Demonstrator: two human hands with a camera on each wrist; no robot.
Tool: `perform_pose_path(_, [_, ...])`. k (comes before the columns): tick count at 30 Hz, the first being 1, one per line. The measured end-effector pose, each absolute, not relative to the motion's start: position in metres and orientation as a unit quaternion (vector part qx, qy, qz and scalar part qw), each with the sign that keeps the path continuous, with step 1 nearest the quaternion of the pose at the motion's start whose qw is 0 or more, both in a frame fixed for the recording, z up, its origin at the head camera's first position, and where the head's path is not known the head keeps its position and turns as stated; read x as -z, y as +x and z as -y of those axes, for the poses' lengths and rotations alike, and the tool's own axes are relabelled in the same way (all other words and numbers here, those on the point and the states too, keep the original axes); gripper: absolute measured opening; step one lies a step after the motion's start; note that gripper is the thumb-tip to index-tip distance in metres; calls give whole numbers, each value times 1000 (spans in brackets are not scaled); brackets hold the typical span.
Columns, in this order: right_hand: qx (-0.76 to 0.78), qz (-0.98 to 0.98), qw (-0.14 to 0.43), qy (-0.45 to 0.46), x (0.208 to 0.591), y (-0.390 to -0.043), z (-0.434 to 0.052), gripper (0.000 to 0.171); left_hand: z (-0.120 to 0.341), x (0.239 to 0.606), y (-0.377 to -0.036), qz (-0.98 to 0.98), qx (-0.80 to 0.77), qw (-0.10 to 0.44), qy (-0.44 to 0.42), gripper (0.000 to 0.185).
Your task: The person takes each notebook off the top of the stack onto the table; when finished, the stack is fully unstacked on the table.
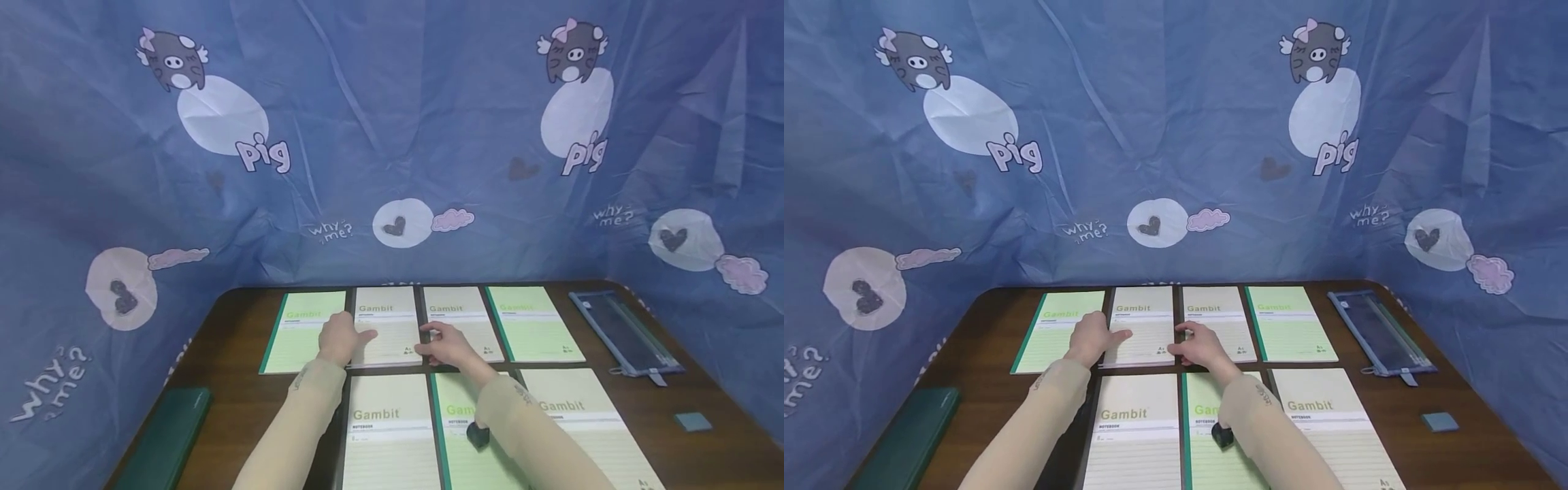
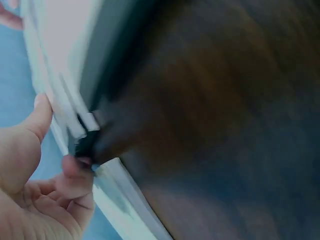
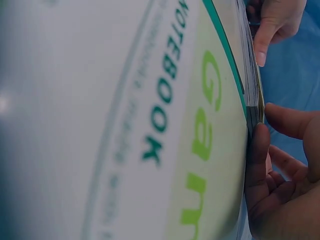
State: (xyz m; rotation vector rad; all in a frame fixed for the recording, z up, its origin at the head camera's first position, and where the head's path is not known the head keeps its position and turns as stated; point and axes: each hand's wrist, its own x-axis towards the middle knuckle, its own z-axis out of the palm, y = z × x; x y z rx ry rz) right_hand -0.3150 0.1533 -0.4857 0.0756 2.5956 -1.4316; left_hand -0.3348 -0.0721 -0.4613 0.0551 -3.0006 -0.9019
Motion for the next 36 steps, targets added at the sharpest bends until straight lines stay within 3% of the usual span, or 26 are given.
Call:
perform_pose_path(19, [480,-872,93,28,483,-312,-153,62,72,465,-339,958,283,27,35,57])
perform_pose_path(28, [469,-878,89,23,485,-314,-154,59,84,460,-345,911,407,19,63,45])
perform_pose_path(36, [469,-879,86,17,486,-315,-154,59,98,456,-341,894,445,25,49,47])
